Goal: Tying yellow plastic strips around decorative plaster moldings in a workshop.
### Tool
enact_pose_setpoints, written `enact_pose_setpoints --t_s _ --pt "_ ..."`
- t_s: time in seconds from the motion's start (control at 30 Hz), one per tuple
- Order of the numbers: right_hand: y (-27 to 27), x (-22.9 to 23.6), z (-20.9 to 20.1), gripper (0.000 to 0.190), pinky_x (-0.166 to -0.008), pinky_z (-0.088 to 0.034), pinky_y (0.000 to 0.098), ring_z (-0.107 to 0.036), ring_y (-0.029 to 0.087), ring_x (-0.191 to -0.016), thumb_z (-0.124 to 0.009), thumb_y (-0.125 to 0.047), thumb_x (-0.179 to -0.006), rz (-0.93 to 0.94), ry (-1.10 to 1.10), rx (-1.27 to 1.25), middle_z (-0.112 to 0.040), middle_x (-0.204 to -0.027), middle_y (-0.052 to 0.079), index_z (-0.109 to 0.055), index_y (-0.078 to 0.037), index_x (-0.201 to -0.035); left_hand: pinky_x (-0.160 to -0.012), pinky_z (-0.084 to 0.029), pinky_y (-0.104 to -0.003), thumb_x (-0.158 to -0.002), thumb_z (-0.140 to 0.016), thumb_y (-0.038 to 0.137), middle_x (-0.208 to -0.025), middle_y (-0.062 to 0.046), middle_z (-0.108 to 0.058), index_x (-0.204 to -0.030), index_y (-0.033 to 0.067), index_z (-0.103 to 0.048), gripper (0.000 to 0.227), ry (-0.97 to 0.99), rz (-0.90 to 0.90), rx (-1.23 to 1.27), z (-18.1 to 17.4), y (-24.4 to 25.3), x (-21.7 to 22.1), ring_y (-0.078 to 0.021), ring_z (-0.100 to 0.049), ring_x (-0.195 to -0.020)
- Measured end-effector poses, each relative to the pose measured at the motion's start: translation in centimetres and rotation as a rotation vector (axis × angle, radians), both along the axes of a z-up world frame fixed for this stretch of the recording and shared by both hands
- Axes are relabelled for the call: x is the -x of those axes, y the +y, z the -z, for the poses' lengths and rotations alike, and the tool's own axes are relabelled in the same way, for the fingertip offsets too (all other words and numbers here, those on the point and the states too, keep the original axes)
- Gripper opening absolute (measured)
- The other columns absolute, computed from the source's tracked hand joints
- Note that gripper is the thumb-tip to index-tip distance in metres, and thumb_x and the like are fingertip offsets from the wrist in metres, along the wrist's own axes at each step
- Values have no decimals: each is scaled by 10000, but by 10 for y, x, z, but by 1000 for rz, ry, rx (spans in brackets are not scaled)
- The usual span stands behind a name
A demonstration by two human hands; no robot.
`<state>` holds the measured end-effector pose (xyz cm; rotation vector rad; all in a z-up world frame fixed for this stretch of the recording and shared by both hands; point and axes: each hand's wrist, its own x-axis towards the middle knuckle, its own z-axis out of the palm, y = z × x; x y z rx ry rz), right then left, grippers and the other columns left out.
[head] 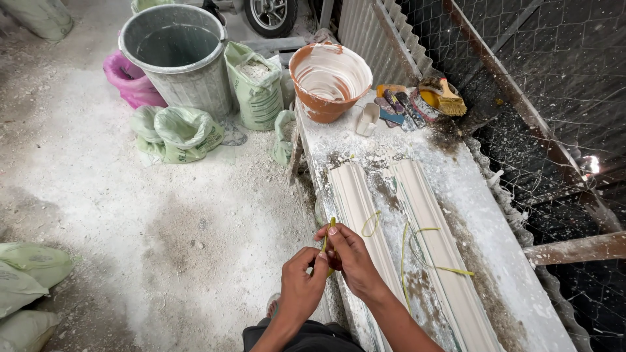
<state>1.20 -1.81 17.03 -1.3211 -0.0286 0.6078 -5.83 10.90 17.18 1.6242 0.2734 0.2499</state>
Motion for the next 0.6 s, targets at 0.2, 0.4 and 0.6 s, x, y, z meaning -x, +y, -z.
enact_pose_setpoints --t_s 0.2,0.4,0.6 --pt "1 -2 1 280 -646 -504 226 -566 57 -699 -535 -302 -1022 1 34 18 -669 -844 -20 -671 -62 -1069 -608 -526 -325 -916 -577 128 -742 -105 -698 -887 -26 -718 211 8 25 20 1 -1 0 -164 -646 -643" --pt "-14 -8 30 282 -691 -484 228 -553 62 -756 -570 -269 -1059 -57 -190 119 -634 -829 1 -714 -27 -1068 -639 -498 -387 -951 -605 196 -876 -133 -700 -1011 25 -730 221 196 138 -118 -14 8 -2 -246 -668 -736" --pt "-35 -4 20 217 -691 -513 301 -609 136 -740 -589 -189 -1004 -339 -552 577 -666 -825 81 -647 20 -993 -892 -475 -433 -949 -634 185 -1305 -191 -612 -1345 110 -667 404 -302 189 -694 -8 31 -2 -309 -604 -1089"
